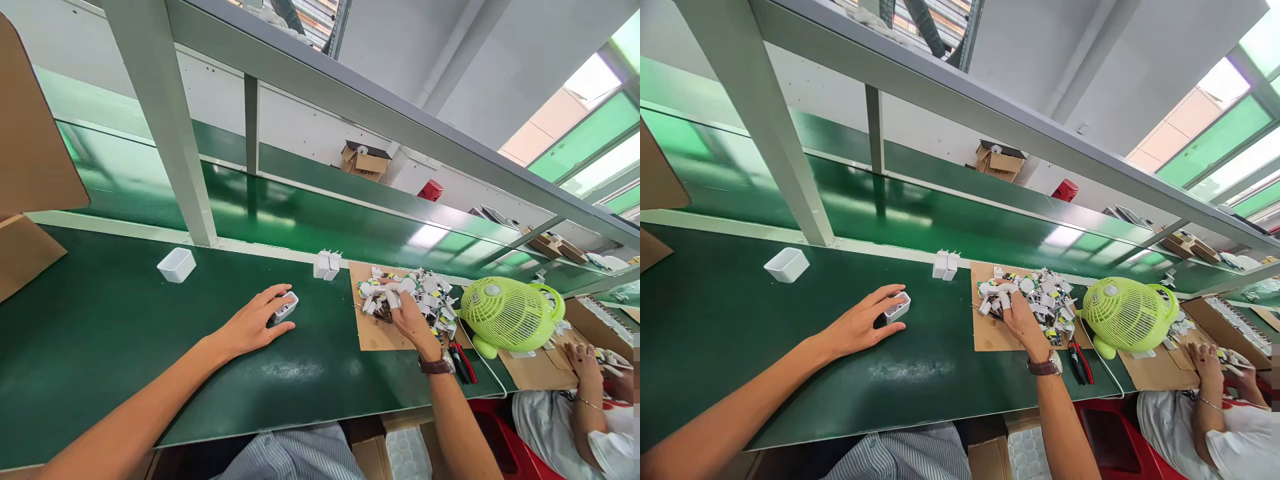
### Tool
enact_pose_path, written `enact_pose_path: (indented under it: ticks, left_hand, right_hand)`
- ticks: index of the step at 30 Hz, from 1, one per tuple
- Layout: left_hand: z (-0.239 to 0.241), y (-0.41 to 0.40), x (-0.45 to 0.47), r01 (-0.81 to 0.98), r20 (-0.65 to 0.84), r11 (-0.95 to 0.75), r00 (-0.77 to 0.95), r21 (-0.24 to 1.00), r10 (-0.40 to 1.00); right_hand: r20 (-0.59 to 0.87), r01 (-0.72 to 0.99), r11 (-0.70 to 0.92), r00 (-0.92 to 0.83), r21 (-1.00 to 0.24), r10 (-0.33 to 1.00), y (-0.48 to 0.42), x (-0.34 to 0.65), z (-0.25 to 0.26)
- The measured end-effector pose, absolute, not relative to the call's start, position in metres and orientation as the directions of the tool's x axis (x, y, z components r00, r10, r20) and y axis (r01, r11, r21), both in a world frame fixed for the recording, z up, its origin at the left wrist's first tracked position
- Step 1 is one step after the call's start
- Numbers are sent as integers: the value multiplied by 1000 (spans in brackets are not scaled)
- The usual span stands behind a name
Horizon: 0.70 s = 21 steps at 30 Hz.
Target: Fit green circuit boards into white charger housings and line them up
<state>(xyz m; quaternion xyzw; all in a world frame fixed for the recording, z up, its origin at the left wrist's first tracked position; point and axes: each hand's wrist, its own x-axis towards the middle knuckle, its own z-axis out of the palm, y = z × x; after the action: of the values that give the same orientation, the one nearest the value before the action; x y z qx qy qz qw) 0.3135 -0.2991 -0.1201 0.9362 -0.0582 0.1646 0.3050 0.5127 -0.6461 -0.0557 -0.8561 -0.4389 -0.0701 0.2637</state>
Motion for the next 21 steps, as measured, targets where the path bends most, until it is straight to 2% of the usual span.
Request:
enact_pose_path:
  ticks: [4,8,12,16,21]
  left_hand:
    - [-125,-301,317,-218,348,-812,937,541,-20]
    - [-125,-301,315,-222,342,-812,939,539,-29]
    - [-124,-296,312,-224,344,-819,938,528,-35]
    - [-123,-295,315,-197,325,-830,945,522,-19]
    - [-123,-303,321,-229,376,-834,926,502,-28]
  right_hand:
    - [329,729,-479,663,-489,673,-624,489,-53]
    - [251,730,-479,643,-488,724,-577,467,-69]
    - [240,742,-551,656,-382,716,-566,463,-87]
    - [265,699,-667,715,-257,647,-612,472,-98]
    - [261,653,-739,752,-168,605,-662,477,-117]
